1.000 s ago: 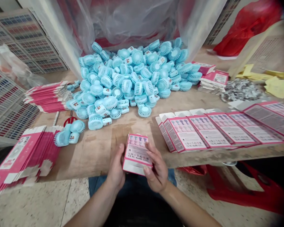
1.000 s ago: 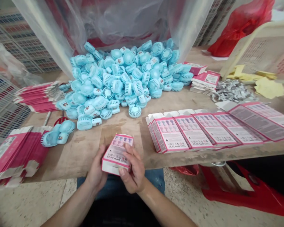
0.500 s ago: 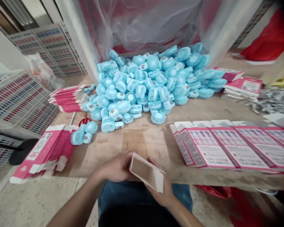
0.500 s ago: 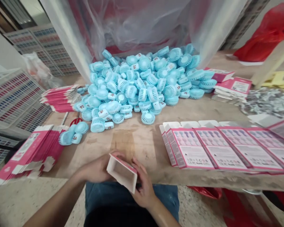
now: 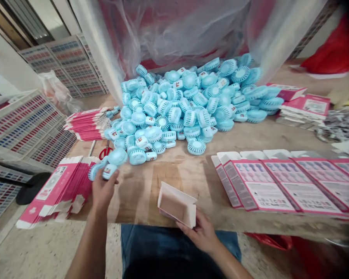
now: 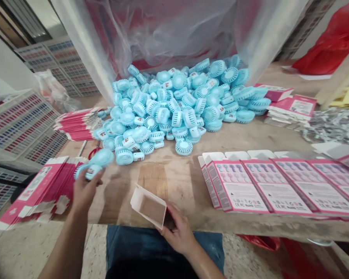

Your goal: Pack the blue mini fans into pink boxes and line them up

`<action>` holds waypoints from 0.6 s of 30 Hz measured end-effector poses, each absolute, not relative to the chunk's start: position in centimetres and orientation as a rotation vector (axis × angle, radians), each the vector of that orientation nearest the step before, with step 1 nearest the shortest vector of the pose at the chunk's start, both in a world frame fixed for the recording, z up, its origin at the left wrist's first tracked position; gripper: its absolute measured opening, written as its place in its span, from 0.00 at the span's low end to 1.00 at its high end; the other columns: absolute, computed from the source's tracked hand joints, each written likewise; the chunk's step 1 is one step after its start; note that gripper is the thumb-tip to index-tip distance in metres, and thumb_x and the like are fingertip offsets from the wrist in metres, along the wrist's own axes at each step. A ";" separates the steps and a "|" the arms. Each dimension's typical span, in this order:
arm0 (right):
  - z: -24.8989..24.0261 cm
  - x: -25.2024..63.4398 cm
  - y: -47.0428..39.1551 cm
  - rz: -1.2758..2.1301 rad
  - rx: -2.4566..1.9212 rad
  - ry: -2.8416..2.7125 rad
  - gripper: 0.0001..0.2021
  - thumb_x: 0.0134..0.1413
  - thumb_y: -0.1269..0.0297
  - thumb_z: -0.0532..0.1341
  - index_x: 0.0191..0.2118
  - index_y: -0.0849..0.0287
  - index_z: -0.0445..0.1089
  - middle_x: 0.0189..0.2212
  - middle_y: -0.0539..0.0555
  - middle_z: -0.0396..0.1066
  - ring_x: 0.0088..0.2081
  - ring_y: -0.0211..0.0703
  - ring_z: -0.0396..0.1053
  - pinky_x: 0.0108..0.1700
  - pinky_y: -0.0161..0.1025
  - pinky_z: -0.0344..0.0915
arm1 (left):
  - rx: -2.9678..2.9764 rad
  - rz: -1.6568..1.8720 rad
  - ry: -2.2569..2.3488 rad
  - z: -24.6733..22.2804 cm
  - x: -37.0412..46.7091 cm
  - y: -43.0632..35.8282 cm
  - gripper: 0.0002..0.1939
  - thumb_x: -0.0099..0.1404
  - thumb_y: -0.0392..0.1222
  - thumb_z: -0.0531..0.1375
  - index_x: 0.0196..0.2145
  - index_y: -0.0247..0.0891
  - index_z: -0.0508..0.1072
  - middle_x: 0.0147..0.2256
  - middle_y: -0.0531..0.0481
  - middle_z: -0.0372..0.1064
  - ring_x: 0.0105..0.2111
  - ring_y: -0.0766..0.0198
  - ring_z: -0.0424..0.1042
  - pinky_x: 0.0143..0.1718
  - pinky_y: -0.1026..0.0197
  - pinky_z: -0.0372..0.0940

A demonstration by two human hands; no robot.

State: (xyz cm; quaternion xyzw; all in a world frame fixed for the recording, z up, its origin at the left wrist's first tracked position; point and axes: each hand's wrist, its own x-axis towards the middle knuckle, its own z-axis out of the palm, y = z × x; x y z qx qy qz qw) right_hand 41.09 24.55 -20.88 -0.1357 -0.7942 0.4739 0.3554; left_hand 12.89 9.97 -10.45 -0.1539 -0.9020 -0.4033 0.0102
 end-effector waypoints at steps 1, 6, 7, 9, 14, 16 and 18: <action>-20.7 41.0 24.6 1.227 -0.338 -2.052 0.21 0.56 0.54 0.64 0.52 0.56 0.67 0.42 0.60 0.77 0.42 0.53 0.77 0.40 0.45 0.77 | -0.541 -1.532 -2.670 -9.3 13.4 9.9 0.28 0.62 0.52 0.59 0.57 0.42 0.62 0.36 0.49 0.69 0.27 0.64 0.69 0.31 0.59 0.69; -20.1 40.8 24.9 1.242 -0.338 -2.050 0.22 0.56 0.53 0.64 0.53 0.55 0.67 0.44 0.59 0.77 0.42 0.52 0.77 0.42 0.45 0.77 | -1.455 -2.363 -1.988 -2.4 17.6 10.7 0.19 0.61 0.42 0.66 0.50 0.51 0.74 0.42 0.49 0.71 0.34 0.65 0.68 0.32 0.64 0.68; -20.0 40.8 24.9 1.248 -0.344 -2.052 0.22 0.57 0.52 0.64 0.53 0.56 0.67 0.44 0.60 0.76 0.42 0.52 0.77 0.43 0.46 0.76 | -1.662 -2.259 -2.005 -1.3 18.6 11.1 0.18 0.62 0.41 0.65 0.50 0.48 0.75 0.43 0.47 0.72 0.38 0.62 0.70 0.36 0.63 0.69; -20.0 40.8 24.8 1.264 -0.359 -2.058 0.22 0.57 0.51 0.63 0.53 0.56 0.68 0.43 0.60 0.76 0.42 0.53 0.77 0.44 0.48 0.76 | -1.886 -2.052 -2.036 0.1 20.3 12.0 0.22 0.62 0.35 0.65 0.54 0.46 0.72 0.47 0.44 0.72 0.44 0.58 0.71 0.42 0.60 0.69; -19.7 40.7 24.7 1.315 -0.371 -2.086 0.24 0.56 0.47 0.63 0.54 0.56 0.67 0.43 0.59 0.76 0.41 0.51 0.76 0.43 0.47 0.76 | -2.248 -1.569 -1.972 1.2 21.7 13.3 0.22 0.61 0.26 0.62 0.49 0.46 0.72 0.51 0.46 0.69 0.45 0.60 0.72 0.43 0.61 0.70; -19.3 40.7 24.6 1.322 -0.379 -2.096 0.25 0.56 0.46 0.63 0.54 0.56 0.67 0.43 0.59 0.76 0.42 0.52 0.76 0.44 0.47 0.75 | -2.280 -1.392 -2.078 0.6 21.5 13.0 0.18 0.61 0.30 0.64 0.47 0.46 0.74 0.52 0.45 0.67 0.44 0.61 0.71 0.44 0.61 0.69; -18.6 40.8 24.7 1.331 -0.370 -2.109 0.25 0.56 0.46 0.63 0.54 0.56 0.68 0.43 0.59 0.76 0.43 0.53 0.76 0.45 0.47 0.75 | -2.180 -1.386 -2.317 -1.0 21.5 12.7 0.28 0.56 0.38 0.70 0.54 0.47 0.70 0.54 0.44 0.66 0.45 0.58 0.71 0.46 0.57 0.69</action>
